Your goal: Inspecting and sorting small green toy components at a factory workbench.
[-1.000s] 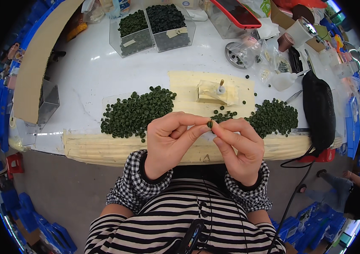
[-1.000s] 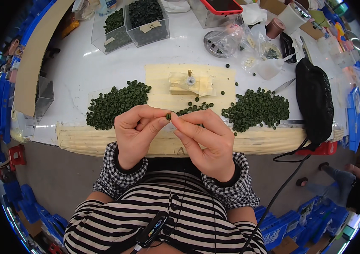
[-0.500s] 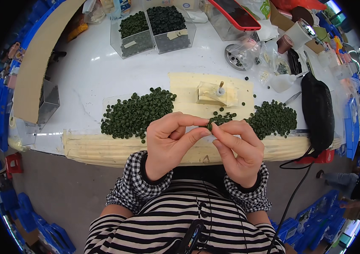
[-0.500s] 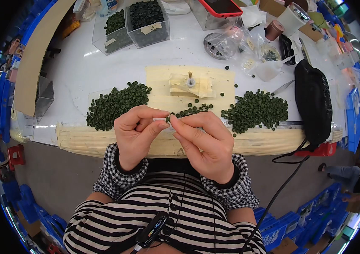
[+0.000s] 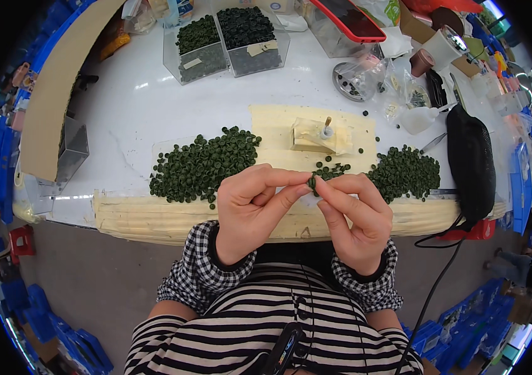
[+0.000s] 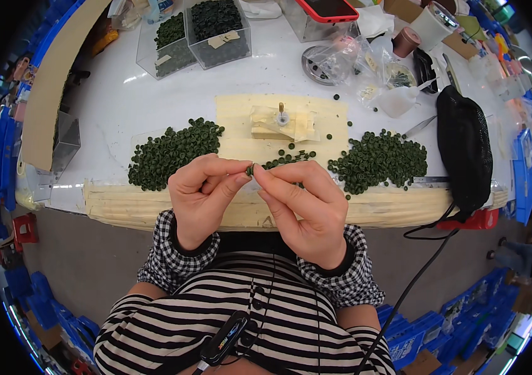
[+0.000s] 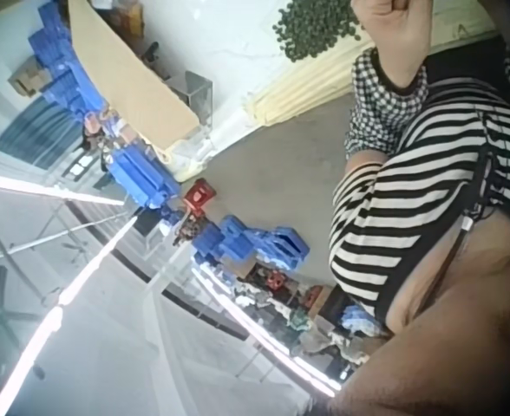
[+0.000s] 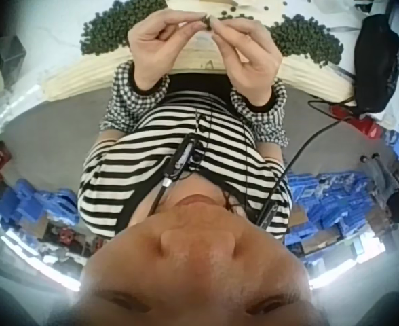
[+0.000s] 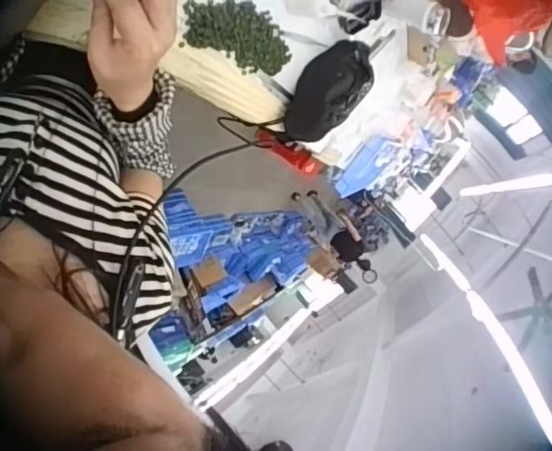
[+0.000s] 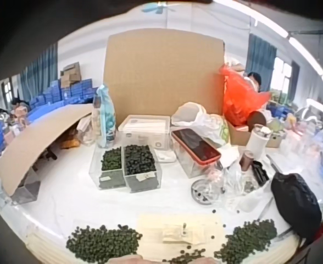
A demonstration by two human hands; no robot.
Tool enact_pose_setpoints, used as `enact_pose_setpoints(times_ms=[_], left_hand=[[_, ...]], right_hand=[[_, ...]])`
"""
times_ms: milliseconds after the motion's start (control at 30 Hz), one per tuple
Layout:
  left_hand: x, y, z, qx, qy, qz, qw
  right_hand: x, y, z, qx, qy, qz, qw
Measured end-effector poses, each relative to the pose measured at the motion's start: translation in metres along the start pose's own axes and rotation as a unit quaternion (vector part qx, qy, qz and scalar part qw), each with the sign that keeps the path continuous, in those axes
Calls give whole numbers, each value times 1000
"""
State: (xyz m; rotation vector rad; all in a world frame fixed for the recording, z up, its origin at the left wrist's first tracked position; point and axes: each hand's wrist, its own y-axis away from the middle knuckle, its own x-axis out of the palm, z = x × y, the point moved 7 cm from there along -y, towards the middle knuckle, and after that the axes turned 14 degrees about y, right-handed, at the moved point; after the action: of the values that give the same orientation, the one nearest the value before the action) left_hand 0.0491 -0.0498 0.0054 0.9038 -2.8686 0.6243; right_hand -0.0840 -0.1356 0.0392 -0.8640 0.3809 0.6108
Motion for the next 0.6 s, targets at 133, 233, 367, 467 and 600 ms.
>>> enact_pose_setpoints(times_ms=[133,233,367,467,600], left_hand=[[0,1,-2,23,-24,2,999],[2,-1,-4,34,-43,5,999],[3,-1,-2,-2,-69,6,998],[13,-4,-4,-1,-132,37,990],[23,0,10,15,-241,66,968]], right_hand=[[0,-1,1,-3,7,-2,1000],[-1,-1,1,-7,14,-1,1000],[-2,0,-4,9,31,6,999],[-14,0,-17,56,42,-21,997],[-28,5,-30,114,47,-53,991]])
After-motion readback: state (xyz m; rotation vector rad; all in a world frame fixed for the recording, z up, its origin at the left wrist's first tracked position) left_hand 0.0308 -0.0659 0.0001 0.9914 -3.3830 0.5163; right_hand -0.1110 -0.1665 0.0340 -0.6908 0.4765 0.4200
